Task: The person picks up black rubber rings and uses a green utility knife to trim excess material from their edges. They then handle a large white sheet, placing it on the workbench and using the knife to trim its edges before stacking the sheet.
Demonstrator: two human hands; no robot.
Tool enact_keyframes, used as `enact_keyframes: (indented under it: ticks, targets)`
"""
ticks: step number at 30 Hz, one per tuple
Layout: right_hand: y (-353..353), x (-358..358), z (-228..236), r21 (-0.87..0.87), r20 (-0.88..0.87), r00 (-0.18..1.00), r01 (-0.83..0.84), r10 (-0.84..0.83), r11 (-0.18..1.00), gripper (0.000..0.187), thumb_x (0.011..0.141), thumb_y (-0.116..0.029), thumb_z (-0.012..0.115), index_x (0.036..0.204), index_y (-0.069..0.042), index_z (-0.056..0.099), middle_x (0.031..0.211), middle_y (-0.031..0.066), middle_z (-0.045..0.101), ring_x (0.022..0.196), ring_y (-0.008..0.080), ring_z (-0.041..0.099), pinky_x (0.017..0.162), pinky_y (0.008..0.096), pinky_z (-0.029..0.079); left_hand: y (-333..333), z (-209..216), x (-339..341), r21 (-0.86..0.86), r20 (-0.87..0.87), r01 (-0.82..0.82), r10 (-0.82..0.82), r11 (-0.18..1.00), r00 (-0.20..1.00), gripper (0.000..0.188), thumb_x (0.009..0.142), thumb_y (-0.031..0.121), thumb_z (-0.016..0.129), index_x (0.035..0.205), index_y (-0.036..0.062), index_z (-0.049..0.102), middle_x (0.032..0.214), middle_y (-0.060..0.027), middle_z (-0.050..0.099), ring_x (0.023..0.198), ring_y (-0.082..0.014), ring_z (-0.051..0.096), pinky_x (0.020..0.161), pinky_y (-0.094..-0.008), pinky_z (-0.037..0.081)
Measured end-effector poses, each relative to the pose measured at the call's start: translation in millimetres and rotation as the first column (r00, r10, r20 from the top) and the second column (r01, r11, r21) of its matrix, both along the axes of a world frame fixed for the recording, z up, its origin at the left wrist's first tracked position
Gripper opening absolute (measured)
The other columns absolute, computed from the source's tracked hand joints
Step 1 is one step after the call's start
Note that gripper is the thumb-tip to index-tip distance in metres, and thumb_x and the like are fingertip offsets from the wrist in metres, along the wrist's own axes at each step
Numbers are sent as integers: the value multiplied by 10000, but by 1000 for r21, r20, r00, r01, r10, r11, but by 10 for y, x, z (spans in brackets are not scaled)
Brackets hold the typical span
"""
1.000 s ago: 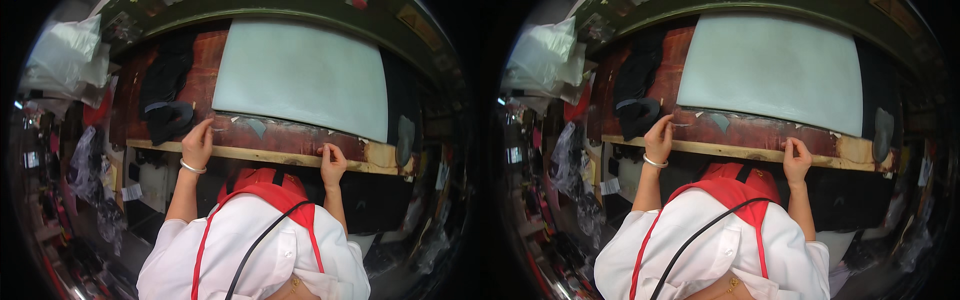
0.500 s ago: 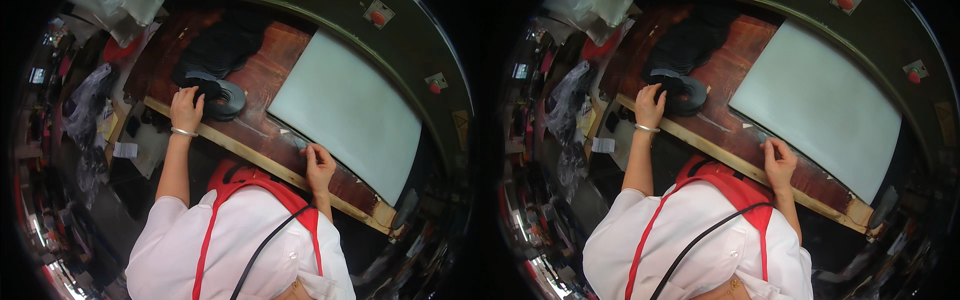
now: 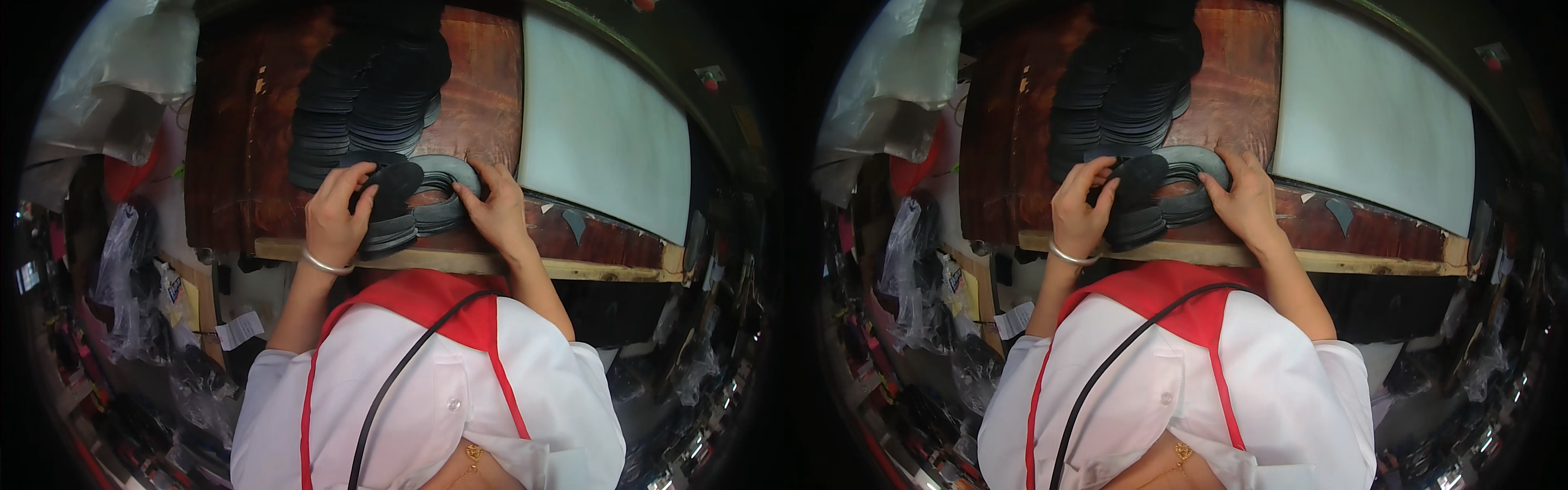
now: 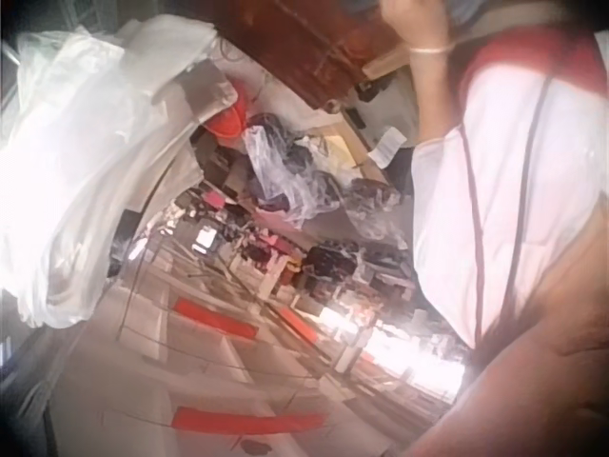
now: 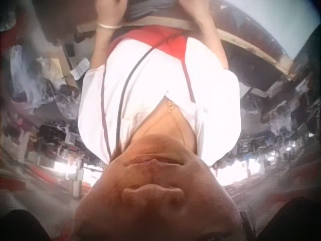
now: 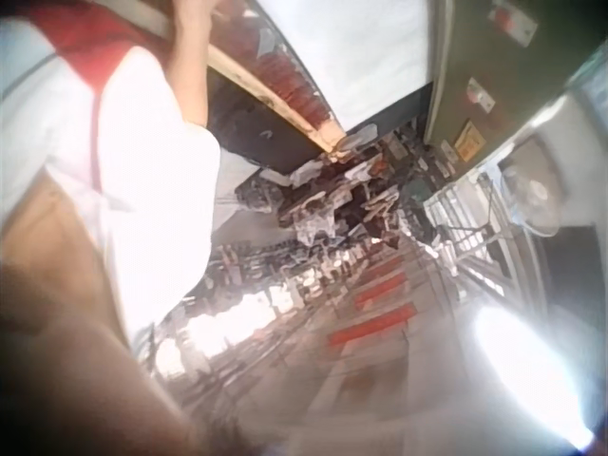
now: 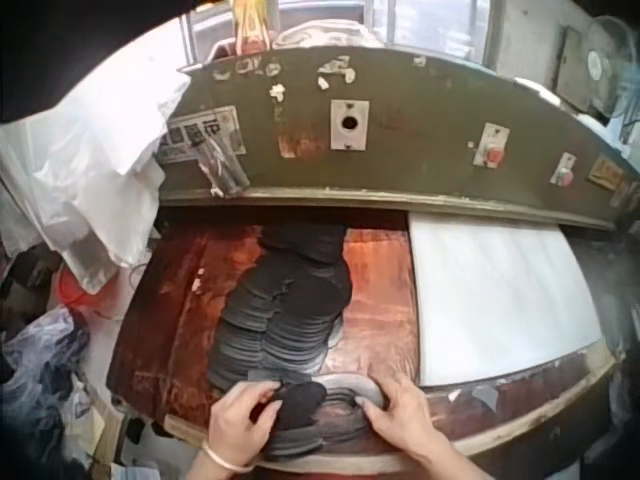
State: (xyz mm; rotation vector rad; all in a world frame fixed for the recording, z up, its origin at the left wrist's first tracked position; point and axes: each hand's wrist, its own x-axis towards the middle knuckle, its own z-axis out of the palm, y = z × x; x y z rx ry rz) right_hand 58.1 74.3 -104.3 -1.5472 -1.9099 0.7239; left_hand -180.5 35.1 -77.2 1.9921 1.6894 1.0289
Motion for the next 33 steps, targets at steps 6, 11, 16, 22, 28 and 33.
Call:
enact_keyframes:
  ticks: [6, 11, 16, 22, 28, 33]
  targets:
    - [-56, -52, -33, 37, -23, 999, 47, -46, 998, 407, 761, -119, 772, 1134, -25, 640, 824, 136, 546, 663, 270, 557, 607, 364, 467, 4, 44, -96, -119, 28, 303, -302, 945, 953, 453, 679, -31, 778, 1108, -10, 633, 1217, -160, 517, 908, -256, 623, 788, -346, 537]
    - [-32, -21, -32, 48, -28, 1000, 11, -10, 999, 398, 761, -124, 775, 1119, -15, 639, 831, 145, 545, 675, 297, 563, 608, 371, 468, -28, -88, -108, -263, 561, -12, 163, 965, 812, 93, 911, 50, 621, 958, -26, 648, 821, -128, 658, 570, -156, 646, 496, -258, 534]
    - [-58, 9, -73, 41, -42, 999, 17, -15, 999, 387, 766, -131, 767, 1108, -6, 634, 839, 152, 547, 710, 313, 573, 638, 379, 472, -100, -101, -215, -648, 683, 117, 507, 753, 526, 431, 949, 51, 538, 1347, 43, 372, 679, -96, 635, 496, -112, 589, 442, -225, 490]
    - [-100, 12, -111, 86, -91, 996, 4, 4, 996, 365, 778, -87, 736, 1107, 18, 619, 891, 161, 581, 799, 316, 598, 710, 352, 482, -142, 18, -348, -601, 423, -33, 353, 799, 835, 269, 898, 14, 603, 1166, 31, 581, 724, -16, 650, 528, -56, 539, 500, -198, 432]
    - [-134, -39, -190, 152, -82, 996, 54, -42, 987, 331, 784, -82, 725, 1078, 24, 617, 946, 172, 616, 850, 321, 624, 750, 348, 496, -113, 62, -295, -210, 197, 40, 2, 977, 980, 206, 834, -67, 629, 1016, 28, 621, 998, -58, 603, 612, -39, 493, 536, -185, 399]
    - [-126, -42, -277, 178, -79, 994, 88, -74, 980, 310, 784, -123, 724, 1046, 9, 623, 920, 169, 623, 836, 330, 626, 735, 371, 500, -158, 133, -270, 68, -86, 244, -238, 967, 967, 234, 687, -81, 658, 886, 40, 677, 1051, -121, 580, 640, -193, 578, 573, -281, 485]
